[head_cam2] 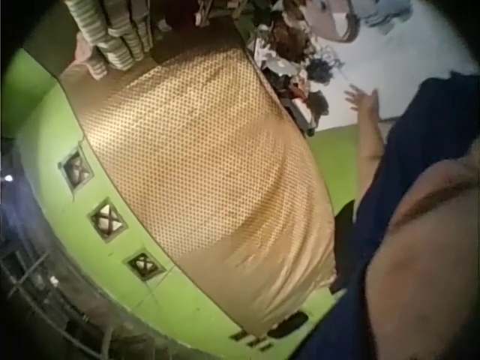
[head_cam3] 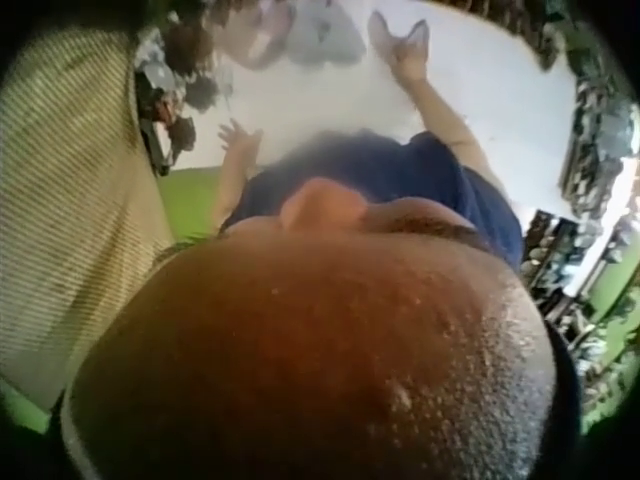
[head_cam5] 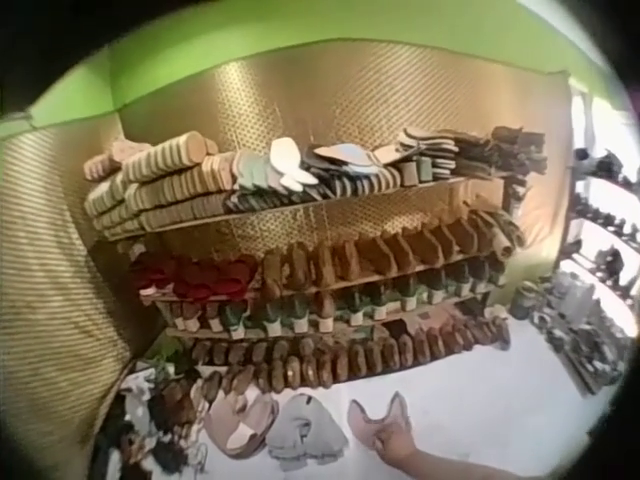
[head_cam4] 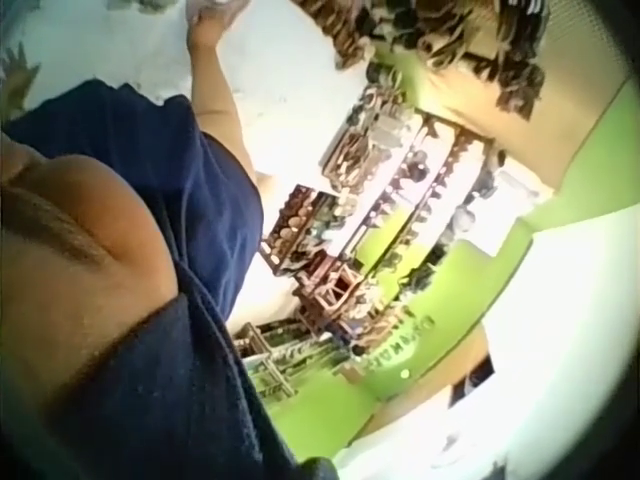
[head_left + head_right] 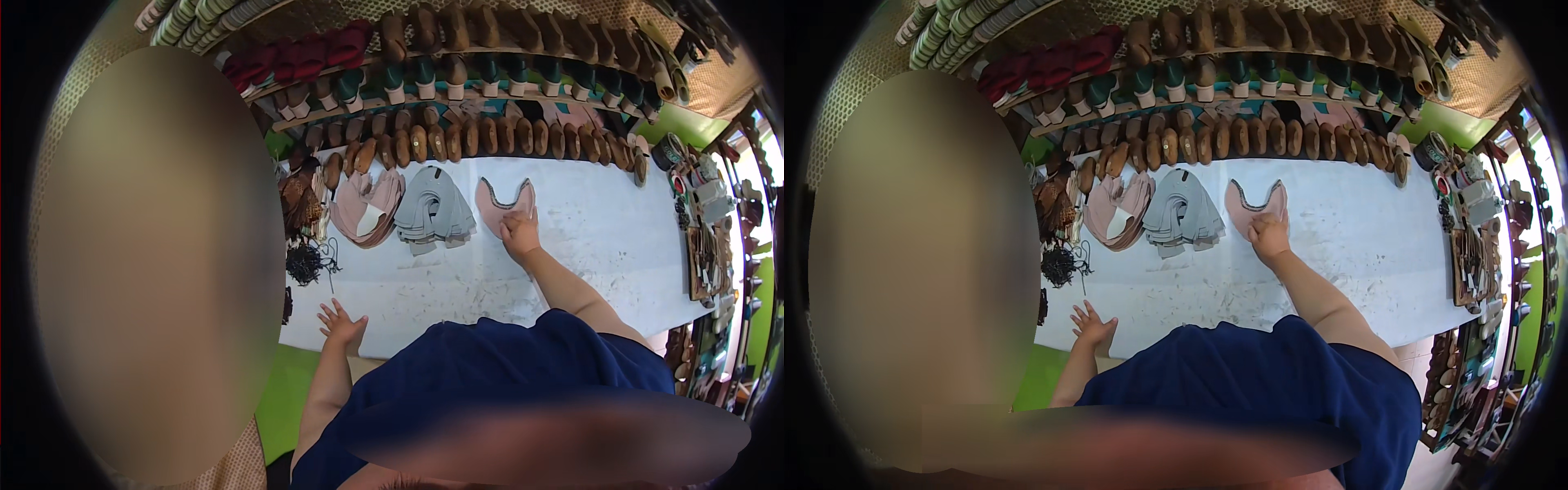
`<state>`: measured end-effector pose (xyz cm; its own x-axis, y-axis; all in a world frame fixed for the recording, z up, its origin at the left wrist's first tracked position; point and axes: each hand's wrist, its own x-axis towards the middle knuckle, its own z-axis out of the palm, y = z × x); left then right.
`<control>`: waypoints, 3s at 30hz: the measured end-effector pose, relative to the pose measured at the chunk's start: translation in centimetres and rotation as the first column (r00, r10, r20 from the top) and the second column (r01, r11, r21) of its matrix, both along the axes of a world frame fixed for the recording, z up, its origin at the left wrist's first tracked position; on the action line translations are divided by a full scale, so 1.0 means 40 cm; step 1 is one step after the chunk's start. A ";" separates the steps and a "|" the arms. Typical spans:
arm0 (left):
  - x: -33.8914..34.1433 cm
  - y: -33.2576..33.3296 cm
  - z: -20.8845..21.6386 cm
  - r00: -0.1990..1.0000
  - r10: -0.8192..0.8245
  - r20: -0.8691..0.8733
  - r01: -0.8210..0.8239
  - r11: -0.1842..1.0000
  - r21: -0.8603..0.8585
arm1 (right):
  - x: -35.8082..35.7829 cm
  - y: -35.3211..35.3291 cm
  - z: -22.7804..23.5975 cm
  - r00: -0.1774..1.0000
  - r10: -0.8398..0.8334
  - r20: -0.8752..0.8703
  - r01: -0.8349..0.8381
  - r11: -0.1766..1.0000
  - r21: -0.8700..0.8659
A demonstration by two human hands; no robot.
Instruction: Manually aligning and assembling leather shoe upper components on a workbench.
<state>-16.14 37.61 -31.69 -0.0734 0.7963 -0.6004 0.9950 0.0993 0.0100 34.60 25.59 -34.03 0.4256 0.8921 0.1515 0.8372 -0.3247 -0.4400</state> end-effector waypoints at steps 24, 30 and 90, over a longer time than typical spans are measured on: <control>-0.024 0.016 -0.012 0.998 -0.032 0.045 0.035 0.997 -0.063 | -0.491 0.561 0.093 0.938 0.246 -0.243 -0.186 0.951 0.246; -0.027 0.018 -0.006 0.998 -0.032 0.061 0.036 0.998 -0.060 | -0.514 0.522 0.232 0.793 0.151 -0.591 -0.023 0.976 0.218; -0.273 0.064 -0.019 0.866 -0.473 0.162 0.347 0.801 0.488 | -0.768 -0.109 -0.008 0.920 0.363 0.145 -0.334 0.923 -0.191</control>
